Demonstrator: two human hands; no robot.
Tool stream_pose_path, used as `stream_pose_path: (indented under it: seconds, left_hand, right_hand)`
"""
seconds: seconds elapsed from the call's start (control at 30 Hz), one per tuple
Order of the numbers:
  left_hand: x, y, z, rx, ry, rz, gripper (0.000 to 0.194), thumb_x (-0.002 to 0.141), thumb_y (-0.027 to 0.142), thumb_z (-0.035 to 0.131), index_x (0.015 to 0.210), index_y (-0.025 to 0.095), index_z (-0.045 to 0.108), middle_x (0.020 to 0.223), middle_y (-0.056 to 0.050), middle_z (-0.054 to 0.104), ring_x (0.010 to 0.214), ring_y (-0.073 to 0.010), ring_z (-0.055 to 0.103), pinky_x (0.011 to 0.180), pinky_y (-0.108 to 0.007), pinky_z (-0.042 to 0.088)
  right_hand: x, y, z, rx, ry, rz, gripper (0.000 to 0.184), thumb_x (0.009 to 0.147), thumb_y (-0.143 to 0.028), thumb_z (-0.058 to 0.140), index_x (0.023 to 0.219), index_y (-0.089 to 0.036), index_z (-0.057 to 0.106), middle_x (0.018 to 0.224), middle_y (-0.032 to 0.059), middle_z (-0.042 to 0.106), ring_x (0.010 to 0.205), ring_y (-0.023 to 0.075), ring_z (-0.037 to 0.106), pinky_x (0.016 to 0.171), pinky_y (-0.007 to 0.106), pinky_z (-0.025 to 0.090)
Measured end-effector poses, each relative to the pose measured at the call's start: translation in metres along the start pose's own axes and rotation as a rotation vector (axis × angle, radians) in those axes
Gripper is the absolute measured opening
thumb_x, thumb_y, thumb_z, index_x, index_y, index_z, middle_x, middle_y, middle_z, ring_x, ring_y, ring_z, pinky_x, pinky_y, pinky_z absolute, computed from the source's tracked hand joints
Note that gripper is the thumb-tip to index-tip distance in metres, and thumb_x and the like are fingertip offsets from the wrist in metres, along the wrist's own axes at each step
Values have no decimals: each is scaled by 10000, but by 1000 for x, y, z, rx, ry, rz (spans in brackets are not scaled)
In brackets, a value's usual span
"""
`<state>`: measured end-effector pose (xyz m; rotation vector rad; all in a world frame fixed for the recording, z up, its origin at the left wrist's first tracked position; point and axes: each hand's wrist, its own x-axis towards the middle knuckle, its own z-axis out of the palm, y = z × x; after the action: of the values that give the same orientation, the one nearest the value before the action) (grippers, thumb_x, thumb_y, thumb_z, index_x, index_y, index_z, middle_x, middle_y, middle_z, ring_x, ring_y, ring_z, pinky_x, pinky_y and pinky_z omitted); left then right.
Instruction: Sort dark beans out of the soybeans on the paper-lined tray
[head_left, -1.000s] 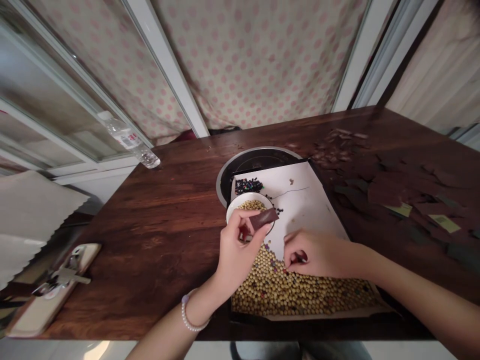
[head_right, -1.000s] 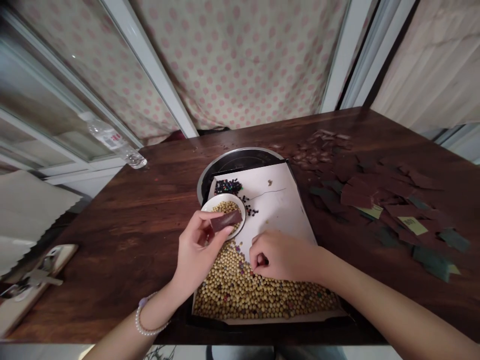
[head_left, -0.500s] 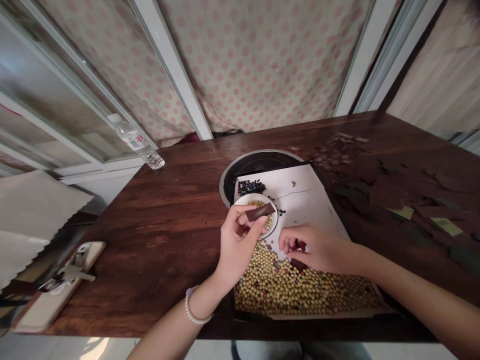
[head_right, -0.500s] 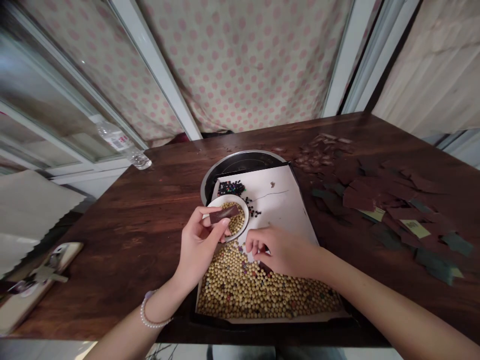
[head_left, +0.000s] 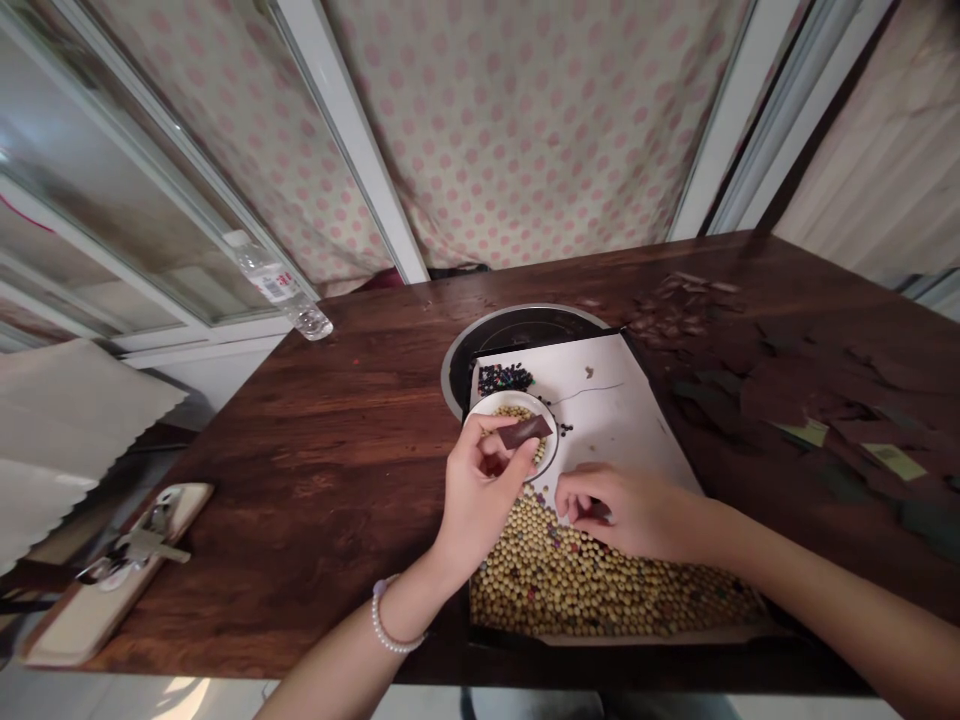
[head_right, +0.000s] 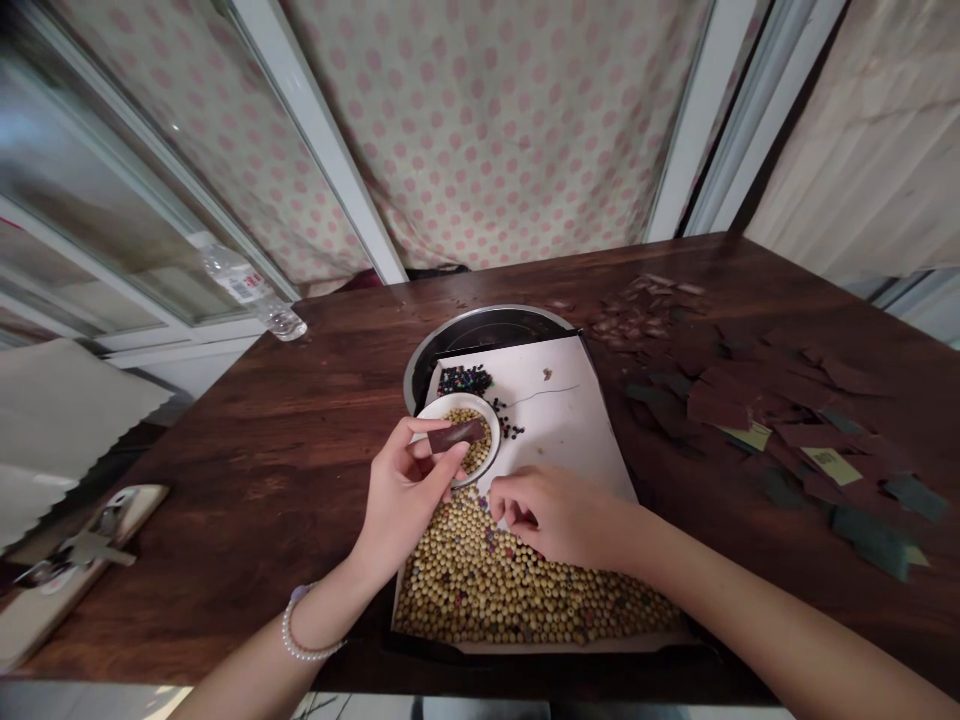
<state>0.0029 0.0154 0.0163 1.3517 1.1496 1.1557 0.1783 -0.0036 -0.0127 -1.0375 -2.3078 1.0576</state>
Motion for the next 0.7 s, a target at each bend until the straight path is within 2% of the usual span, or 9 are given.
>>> stream_pose_path:
  seconds: [0.1,0.3,0.4,0.5,0.57,0.63,0.7]
  left_hand:
    - [-1,-1,-1,41,-8,15,218,736,235,662,894,194,517,605,24,609,472,-88,550,375,-156,386]
    - [-1,-5,-2,191,-9,72,184,736,235,660,838,183,515,490,66,506,428,-80,486,427,-180,360]
    - [-1,-8,-2,256,-19,150,177,736,240,658,804,181,506,498,70,492,451,-78,474,457,-182,363]
    - [-3,-11,-4,402,-36,242,163,743,243,651,826,172,530,558,54,527,487,-77,478,466,-177,376]
    - [-5,-11,-4,465,-90,302,144,758,220,634,859,166,546,652,23,597,558,-86,536,507,-177,420]
    - [-8,-11,-4,485,-147,361,133,772,189,616,885,162,551,722,3,641,617,-92,583,559,-177,459]
    - [-10,-10,-3,502,-164,412,139,773,169,615,895,159,549,707,6,649,605,-88,595,564,-170,471]
  right_hand:
    - [0,-1,1,-5,10,-9,156,739,-39,491,802,-174,537,728,-5,555,639,92,481,594,205,367]
    - [2,-4,0,83,66,11,118,714,-66,548,772,-167,565,692,-8,569,619,94,489,570,208,391]
    - [4,-8,-7,185,208,58,67,722,-123,588,761,-178,587,702,-9,607,639,102,534,581,213,424]
    - [5,-10,-13,216,461,89,39,739,-166,600,759,-199,597,715,-14,619,675,112,559,616,227,444]
    - [6,-10,-13,192,595,86,28,742,-182,608,749,-204,592,708,-14,618,685,119,567,645,244,453]
    - [5,-10,-10,144,651,65,39,742,-175,608,740,-204,583,705,-11,619,679,123,575,638,250,460]
    - [5,-10,-7,85,660,7,67,741,-143,595,733,-205,569,706,-8,620,669,123,584,610,244,465]
